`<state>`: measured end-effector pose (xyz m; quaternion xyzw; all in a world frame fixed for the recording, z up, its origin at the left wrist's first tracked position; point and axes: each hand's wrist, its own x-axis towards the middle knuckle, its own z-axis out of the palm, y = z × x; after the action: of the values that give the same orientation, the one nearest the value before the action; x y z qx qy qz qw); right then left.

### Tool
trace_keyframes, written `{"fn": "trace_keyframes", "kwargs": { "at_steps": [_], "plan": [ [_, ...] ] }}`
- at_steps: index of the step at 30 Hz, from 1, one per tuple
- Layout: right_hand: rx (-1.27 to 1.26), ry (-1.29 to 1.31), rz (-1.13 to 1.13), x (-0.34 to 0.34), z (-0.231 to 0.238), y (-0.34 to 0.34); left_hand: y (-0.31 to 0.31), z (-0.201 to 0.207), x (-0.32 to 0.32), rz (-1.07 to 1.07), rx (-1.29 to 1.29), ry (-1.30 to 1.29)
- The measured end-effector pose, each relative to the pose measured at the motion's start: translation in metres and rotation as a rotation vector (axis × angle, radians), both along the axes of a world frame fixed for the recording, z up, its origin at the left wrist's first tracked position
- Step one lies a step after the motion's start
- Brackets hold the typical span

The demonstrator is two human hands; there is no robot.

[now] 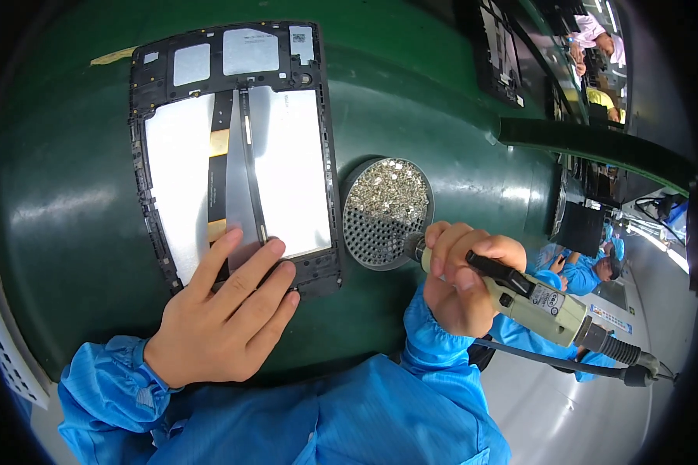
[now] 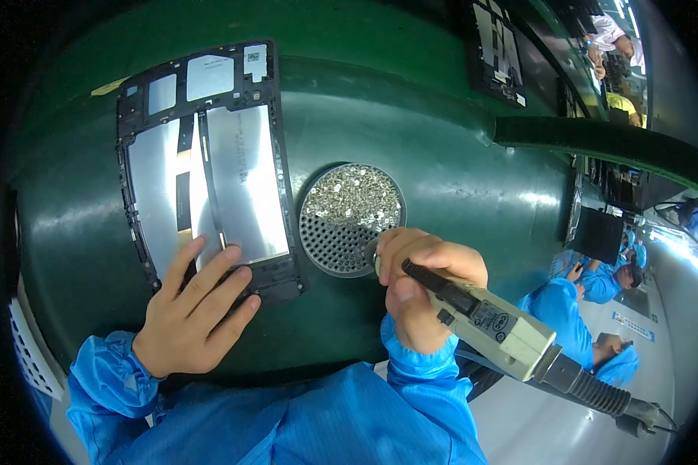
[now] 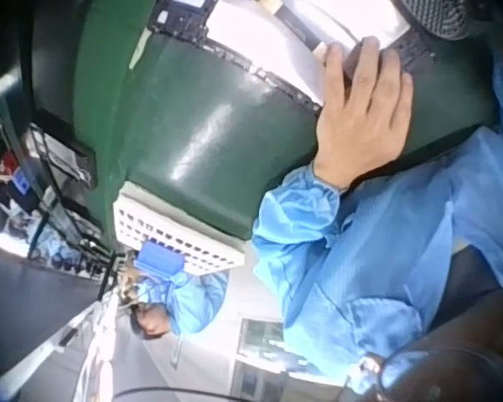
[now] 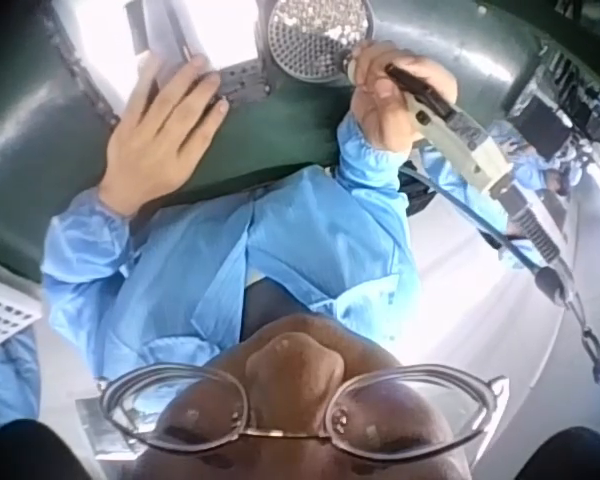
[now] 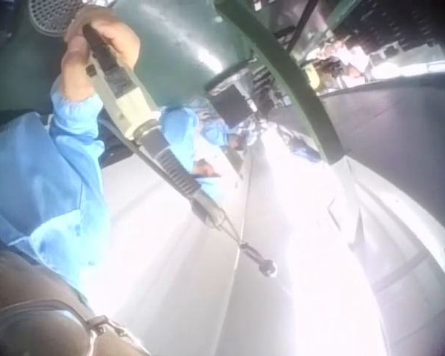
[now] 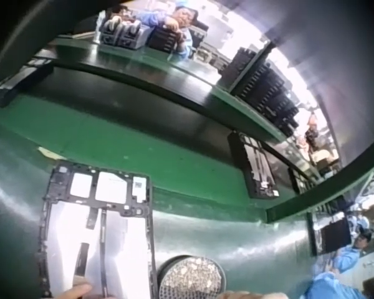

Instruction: The person takes tablet frames from the conveyor belt, positions the internal ribbon cables by hand, fastens screws into the frame using an electric screwdriver, and places the assembled devices back onto the conveyor.

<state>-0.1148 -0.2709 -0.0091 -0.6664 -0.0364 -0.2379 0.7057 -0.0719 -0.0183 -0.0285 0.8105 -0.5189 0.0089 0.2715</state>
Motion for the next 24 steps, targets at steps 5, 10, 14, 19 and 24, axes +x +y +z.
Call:
{"fn": "trace_keyframes", "kwargs": {
  "at_steps": [5,10,14,19,24],
  "plan": [
    [-0.026,-0.048,-0.083,-0.008,0.026,0.006,-0.003,-0.006,0.001,-0.026,-0.127,0.0],
    [-0.056,0.034,0.177,-0.015,0.047,0.035,-0.005,-0.007,0.002,-0.031,-0.142,0.064],
    [-0.065,0.014,0.265,-0.01,0.029,0.056,-0.005,-0.014,0.002,-0.023,-0.166,0.081],
    [0.047,-0.028,0.247,-0.007,0.026,0.069,-0.007,-0.01,0.003,-0.018,-0.175,0.08],
    [-0.078,0.001,0.276,-0.005,0.022,0.069,-0.009,-0.013,0.003,-0.013,-0.193,0.056]
  ]
}}
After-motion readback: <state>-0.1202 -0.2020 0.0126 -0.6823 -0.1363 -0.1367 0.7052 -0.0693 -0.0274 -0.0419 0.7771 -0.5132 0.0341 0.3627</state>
